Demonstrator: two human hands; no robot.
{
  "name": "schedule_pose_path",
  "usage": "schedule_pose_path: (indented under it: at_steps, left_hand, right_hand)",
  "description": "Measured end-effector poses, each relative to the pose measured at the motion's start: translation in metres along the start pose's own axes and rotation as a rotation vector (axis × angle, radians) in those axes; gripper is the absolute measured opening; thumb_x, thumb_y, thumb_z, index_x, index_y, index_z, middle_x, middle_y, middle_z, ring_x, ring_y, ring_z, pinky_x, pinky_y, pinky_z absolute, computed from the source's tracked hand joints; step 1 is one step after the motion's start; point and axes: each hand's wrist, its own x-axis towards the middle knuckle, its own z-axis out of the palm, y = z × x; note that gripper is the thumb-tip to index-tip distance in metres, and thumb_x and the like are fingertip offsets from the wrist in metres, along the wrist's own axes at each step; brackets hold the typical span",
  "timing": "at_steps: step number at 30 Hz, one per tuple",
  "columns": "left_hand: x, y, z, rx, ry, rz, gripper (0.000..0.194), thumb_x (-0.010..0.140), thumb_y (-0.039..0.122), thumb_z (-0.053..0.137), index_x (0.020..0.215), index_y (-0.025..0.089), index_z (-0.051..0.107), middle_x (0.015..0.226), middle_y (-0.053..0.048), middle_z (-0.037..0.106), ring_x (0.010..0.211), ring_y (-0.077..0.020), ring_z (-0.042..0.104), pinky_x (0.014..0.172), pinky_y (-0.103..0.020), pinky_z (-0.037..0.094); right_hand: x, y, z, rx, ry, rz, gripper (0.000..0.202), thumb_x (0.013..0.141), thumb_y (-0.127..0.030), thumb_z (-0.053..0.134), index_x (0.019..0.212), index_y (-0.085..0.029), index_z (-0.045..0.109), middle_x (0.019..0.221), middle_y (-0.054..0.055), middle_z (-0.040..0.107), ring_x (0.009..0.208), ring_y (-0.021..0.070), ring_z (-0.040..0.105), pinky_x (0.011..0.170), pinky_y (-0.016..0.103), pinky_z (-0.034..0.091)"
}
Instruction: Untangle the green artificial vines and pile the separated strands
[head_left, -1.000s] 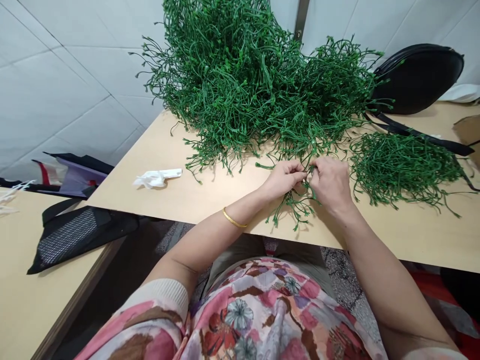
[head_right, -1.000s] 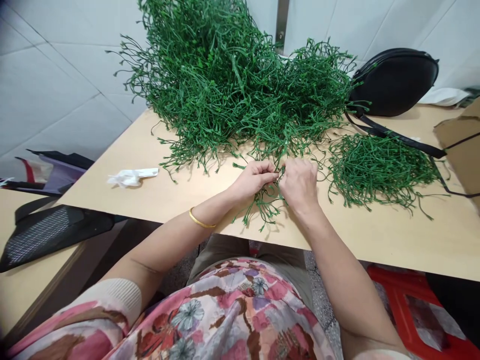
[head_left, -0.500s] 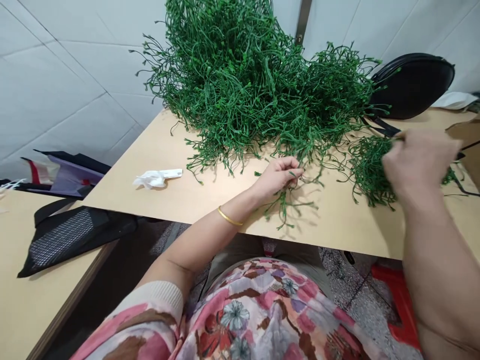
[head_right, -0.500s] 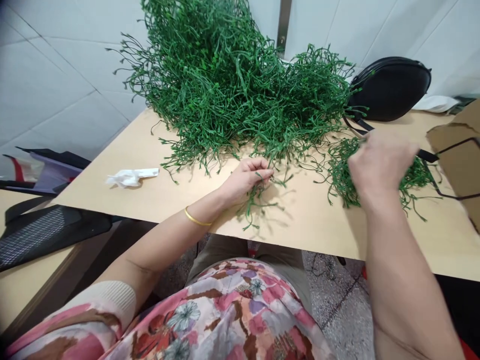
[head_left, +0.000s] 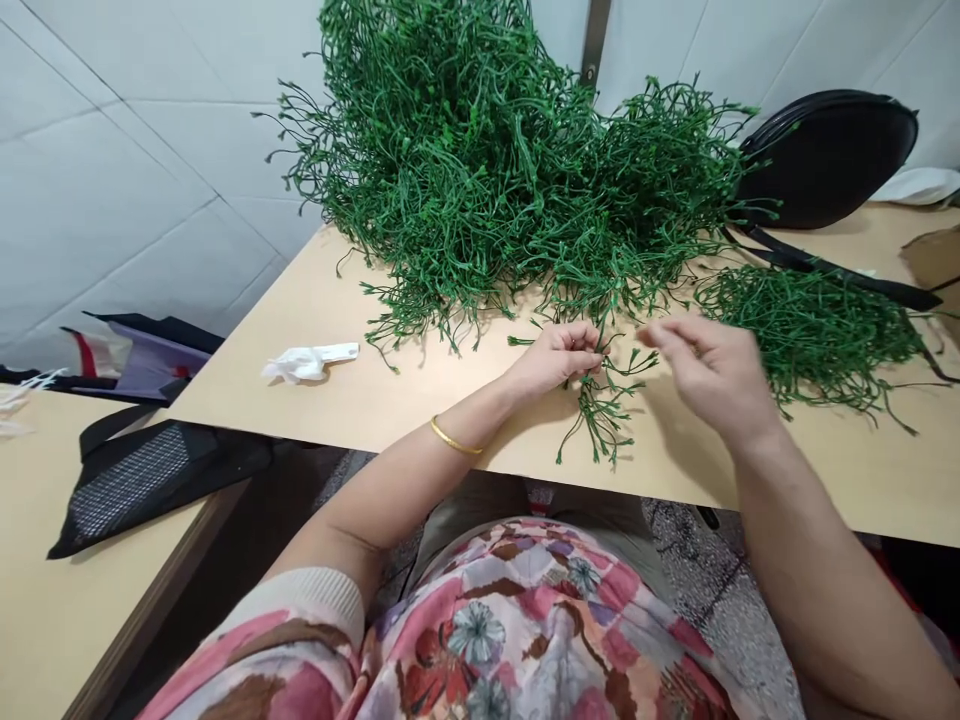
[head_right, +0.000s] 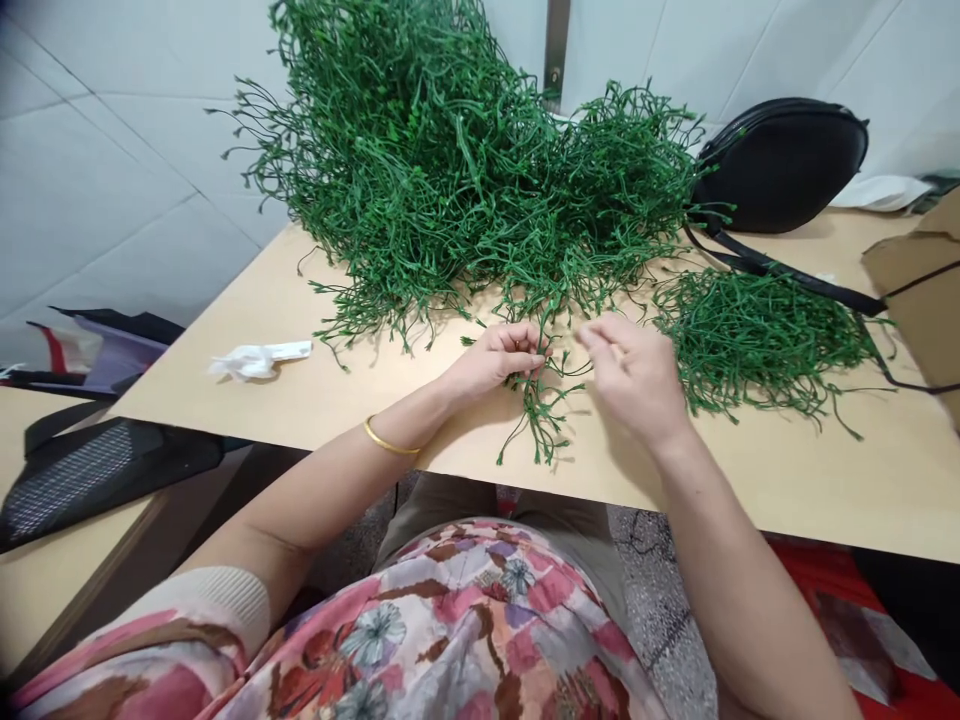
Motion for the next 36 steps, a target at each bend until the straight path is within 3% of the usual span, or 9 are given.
schedule_pose_path:
  at_steps: [5, 9, 13, 19, 27, 32, 36]
  left_hand:
    - [0.001, -0.004, 0.001, 0.047, 0.022, 0.048, 0.012, 0.068, 0.011, 0.06, 0.066, 0.013, 0.049, 0.055, 0.005, 0.049, 0.05, -0.0038, 0.042, 0.05, -0.019, 0.031]
    - [0.002, -0.006, 0.001, 0.071, 0.029, 0.062, 0.009, 0.069, 0.011, 0.059, 0.068, 0.013, 0.05, 0.054, 0.006, 0.047, 0.048, -0.0039, 0.041, 0.048, -0.02, 0.03]
    - [0.002, -0.004, 0.002, 0.091, 0.026, 0.048, 0.009, 0.072, 0.013, 0.057, 0.07, 0.014, 0.049, 0.055, 0.005, 0.05, 0.046, -0.0049, 0.042, 0.048, -0.021, 0.031]
    - [0.002, -0.003, 0.007, 0.1, 0.082, 0.035, 0.012, 0.074, 0.01, 0.054, 0.067, 0.015, 0.046, 0.054, 0.006, 0.044, 0.05, -0.0048, 0.039, 0.053, -0.021, 0.03]
    - [0.003, -0.007, 0.005, 0.273, 0.163, 0.113, 0.026, 0.078, 0.02, 0.053, 0.056, 0.016, 0.038, 0.056, 0.006, 0.031, 0.057, -0.0073, 0.028, 0.056, -0.024, 0.023]
    - [0.008, -0.01, 0.007, 0.311, 0.228, 0.078, 0.032, 0.076, 0.021, 0.053, 0.054, 0.017, 0.031, 0.055, 0.005, 0.025, 0.057, -0.0078, 0.024, 0.056, -0.024, 0.02]
    - [0.008, -0.013, 0.011, 0.292, 0.161, 0.063, 0.031, 0.076, 0.022, 0.053, 0.054, 0.017, 0.031, 0.054, 0.005, 0.026, 0.056, -0.0075, 0.026, 0.056, -0.024, 0.02]
  right_hand:
    - [0.001, 0.005, 0.029, 0.333, -0.367, 0.223, 0.022, 0.076, -0.038, 0.061, 0.08, -0.017, 0.067, 0.077, 0.005, 0.067, 0.074, 0.0187, 0.059, 0.066, 0.031, 0.044]
    - [0.002, 0.011, 0.033, 0.521, -0.459, 0.307, 0.026, 0.065, -0.037, 0.07, 0.08, -0.017, 0.066, 0.075, 0.004, 0.065, 0.07, 0.017, 0.058, 0.063, 0.029, 0.044]
    - [0.003, 0.013, 0.033, 0.461, -0.452, 0.258, 0.011, 0.069, -0.026, 0.06, 0.073, -0.017, 0.064, 0.07, 0.002, 0.062, 0.065, 0.0146, 0.054, 0.063, 0.028, 0.041]
    - [0.002, 0.02, 0.036, 0.211, -0.358, 0.199, 0.017, 0.075, -0.02, 0.046, 0.077, -0.018, 0.063, 0.071, 0.003, 0.061, 0.065, 0.016, 0.052, 0.061, 0.029, 0.038]
    - [-0.004, 0.017, 0.036, -0.223, -0.407, -0.147, 0.025, 0.088, -0.025, 0.036, 0.068, -0.019, 0.049, 0.064, 0.003, 0.053, 0.065, 0.0165, 0.044, 0.068, 0.03, 0.032]
    - [-0.016, 0.007, 0.039, -0.513, -0.25, -0.328, 0.028, 0.09, -0.022, 0.034, 0.07, -0.018, 0.052, 0.06, 0.003, 0.054, 0.064, 0.0176, 0.044, 0.082, 0.036, 0.029]
    - [-0.03, -0.006, 0.04, -0.681, -0.178, -0.4, 0.026, 0.088, -0.017, 0.038, 0.068, -0.016, 0.054, 0.058, 0.004, 0.055, 0.064, 0.0183, 0.046, 0.083, 0.036, 0.027]
